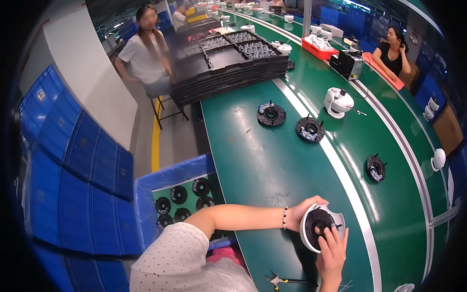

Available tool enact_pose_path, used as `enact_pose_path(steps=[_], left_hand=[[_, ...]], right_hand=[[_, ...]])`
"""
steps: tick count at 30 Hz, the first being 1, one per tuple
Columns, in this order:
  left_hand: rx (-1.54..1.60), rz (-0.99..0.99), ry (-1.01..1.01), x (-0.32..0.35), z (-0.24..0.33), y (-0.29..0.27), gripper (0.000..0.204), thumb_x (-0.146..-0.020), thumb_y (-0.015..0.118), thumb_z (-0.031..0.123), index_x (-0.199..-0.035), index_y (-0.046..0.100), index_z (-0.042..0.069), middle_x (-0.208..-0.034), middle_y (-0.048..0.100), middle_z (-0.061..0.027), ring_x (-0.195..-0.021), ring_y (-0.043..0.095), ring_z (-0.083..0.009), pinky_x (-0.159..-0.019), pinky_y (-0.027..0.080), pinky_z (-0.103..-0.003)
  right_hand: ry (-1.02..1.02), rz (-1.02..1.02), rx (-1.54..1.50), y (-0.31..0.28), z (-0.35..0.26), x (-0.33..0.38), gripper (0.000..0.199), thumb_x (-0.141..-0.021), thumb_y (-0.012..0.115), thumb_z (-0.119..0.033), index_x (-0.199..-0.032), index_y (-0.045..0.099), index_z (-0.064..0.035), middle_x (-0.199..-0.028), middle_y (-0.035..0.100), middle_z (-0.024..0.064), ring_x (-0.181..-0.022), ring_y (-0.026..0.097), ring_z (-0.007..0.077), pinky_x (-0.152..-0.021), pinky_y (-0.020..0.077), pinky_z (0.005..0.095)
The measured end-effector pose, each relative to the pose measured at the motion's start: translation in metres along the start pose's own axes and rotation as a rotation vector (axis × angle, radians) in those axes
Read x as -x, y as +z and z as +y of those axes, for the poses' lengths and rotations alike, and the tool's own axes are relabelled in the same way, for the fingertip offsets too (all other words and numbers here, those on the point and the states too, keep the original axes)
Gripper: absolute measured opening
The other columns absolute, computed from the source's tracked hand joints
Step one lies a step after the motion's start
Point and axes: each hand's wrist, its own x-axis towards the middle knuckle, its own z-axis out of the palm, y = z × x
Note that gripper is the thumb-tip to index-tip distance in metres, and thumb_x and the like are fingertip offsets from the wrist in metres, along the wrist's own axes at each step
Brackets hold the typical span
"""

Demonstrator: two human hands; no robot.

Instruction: Assembling electronic components and housings for lighting fixtures on a production conveyor belt.

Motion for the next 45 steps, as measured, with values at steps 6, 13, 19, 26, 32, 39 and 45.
enact_pose_path(steps=[6, 13, 19, 26, 32, 39, 45], left_hand=[[-0.006, 0.082, -0.008, -0.003, -0.004, -0.004, 0.049, -0.077, 0.044, 0.049, -0.093, 0.059, 0.005, -0.088, 0.062, -0.0081, -0.068, 0.058, -0.0158, -0.063, 0.048, -0.027], [0.008, 0.128, 0.042, -0.003, -0.011, 0.004, 0.052, -0.078, 0.043, 0.049, -0.097, 0.057, 0.003, -0.099, 0.06, -0.0122, -0.087, 0.056, -0.0217, -0.081, 0.044, -0.034], [-0.039, 0.123, 0.049, -0.004, -0.01, 0.005, 0.058, -0.078, 0.042, 0.055, -0.105, 0.054, 0.005, -0.106, 0.057, -0.0123, -0.094, 0.055, -0.0223, -0.086, 0.041, -0.035], [-0.236, 0.281, 0.103, -0.015, -0.01, -0.008, 0.081, -0.078, 0.038, 0.063, -0.135, 0.018, 0.008, -0.128, 0.038, -0.0108, -0.11, 0.042, -0.0218, -0.087, 0.039, -0.043], [-0.279, 0.245, 0.083, -0.016, -0.008, -0.013, 0.076, -0.082, 0.035, 0.059, -0.134, 0.018, 0.006, -0.12, 0.045, -0.0119, -0.102, 0.047, -0.0196, -0.081, 0.044, -0.038], [-0.283, 0.264, 0.123, -0.01, -0.011, -0.011, 0.067, -0.084, 0.034, 0.055, -0.131, 0.024, 0.007, -0.116, 0.048, -0.0104, -0.1, 0.049, -0.0175, -0.078, 0.044, -0.035], [-0.474, 0.224, 0.293, -0.07, 0.02, -0.003, 0.044, -0.086, 0.046, 0.035, -0.122, 0.037, 0.011, -0.108, 0.054, -0.0067, -0.092, 0.053, -0.0153, -0.071, 0.046, -0.03]], right_hand=[[0.018, -0.059, 0.027, -0.003, -0.009, 0.001, 0.036, -0.065, 0.055, 0.005, -0.099, 0.054, -0.0035, -0.111, 0.054, 0.0136, -0.106, 0.048, 0.0369, -0.093, 0.0255, 0.0634], [0.074, -0.115, 0.154, 0.003, -0.027, -0.013, 0.05, -0.059, 0.055, 0.005, -0.109, 0.049, 0.0006, -0.113, 0.052, 0.0148, -0.107, 0.046, 0.0369, -0.091, 0.0313, 0.0567], [0.127, -0.159, 0.129, 0.008, -0.015, -0.002, 0.054, -0.058, 0.056, 0.005, -0.112, 0.048, 0.0018, -0.101, 0.055, 0.0192, -0.094, 0.054, 0.0364, -0.082, 0.0427, 0.0456], [0.291, -0.072, 0.377, -0.034, 0.084, 0.005, 0.056, -0.061, 0.051, 0.01, -0.116, 0.048, -0.0009, -0.107, 0.055, 0.0138, -0.095, 0.051, 0.0346, -0.092, 0.0353, 0.0454], [0.445, -0.083, 0.597, -0.053, 0.197, 0.037, 0.053, -0.07, 0.05, 0.007, -0.121, 0.044, -0.0039, -0.101, 0.056, 0.0149, -0.092, 0.052, 0.0321, -0.094, 0.033, 0.0458], [0.734, -0.114, 0.561, -0.058, 0.222, 0.073, 0.061, -0.065, 0.055, 0.009, -0.123, 0.041, -0.0032, -0.103, 0.055, 0.0164, -0.099, 0.047, 0.0353, -0.095, 0.03, 0.043], [0.596, -0.117, 0.701, -0.096, 0.182, 0.098, 0.069, -0.064, 0.061, -0.001, -0.127, 0.032, -0.0012, -0.128, 0.038, 0.0132, -0.12, 0.032, 0.0326, -0.102, 0.0177, 0.0486]])
